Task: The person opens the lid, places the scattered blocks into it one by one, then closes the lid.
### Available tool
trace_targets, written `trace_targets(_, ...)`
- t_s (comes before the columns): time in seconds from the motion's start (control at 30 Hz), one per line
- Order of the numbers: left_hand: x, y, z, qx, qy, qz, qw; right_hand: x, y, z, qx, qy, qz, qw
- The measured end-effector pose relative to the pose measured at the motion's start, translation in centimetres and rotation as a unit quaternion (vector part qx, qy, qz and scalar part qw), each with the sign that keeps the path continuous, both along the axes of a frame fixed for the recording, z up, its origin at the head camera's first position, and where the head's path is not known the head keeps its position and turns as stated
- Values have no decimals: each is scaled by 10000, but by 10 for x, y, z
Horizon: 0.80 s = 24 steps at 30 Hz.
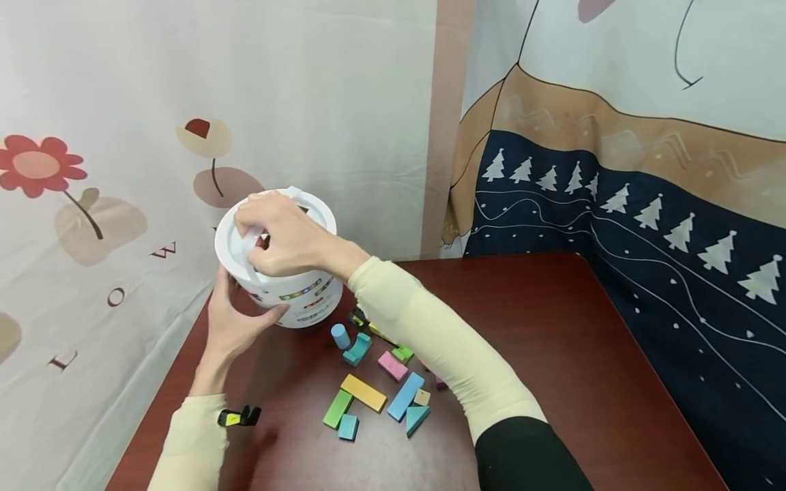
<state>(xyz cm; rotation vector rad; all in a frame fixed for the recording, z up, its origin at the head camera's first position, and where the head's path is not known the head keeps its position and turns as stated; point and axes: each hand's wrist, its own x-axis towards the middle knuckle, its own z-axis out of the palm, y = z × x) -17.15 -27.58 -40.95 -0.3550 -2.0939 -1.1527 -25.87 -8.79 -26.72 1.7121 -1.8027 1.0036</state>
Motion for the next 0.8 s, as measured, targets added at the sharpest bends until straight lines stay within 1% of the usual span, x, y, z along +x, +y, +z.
trace_targets(0.13,18,-17,0,-82,-258,48,9996,9,-15,-5,262,-51,0,9996)
trace_targets(0.3,43,-27,-8,-121,-758,260,9967,21,-28,-15,548,-177,44,9983)
trace_targets(0.47,67,-30,-20,-77,-1093,438,9930,31,-37,-28,681,-259,288,9969)
trace_targets(0.57,79,-30,-26,-53,-1247,596,9904,35,-40,-35,712,-219,419,9963)
trace_targets(0.67,91,-28,-33,-20,-1401,798,9869,39,-42,-41,791,-227,540,9951)
trace_targets(0.8,101,-26,-41,73,-1578,903,9833,45,-43,-48,972,-318,571,9931)
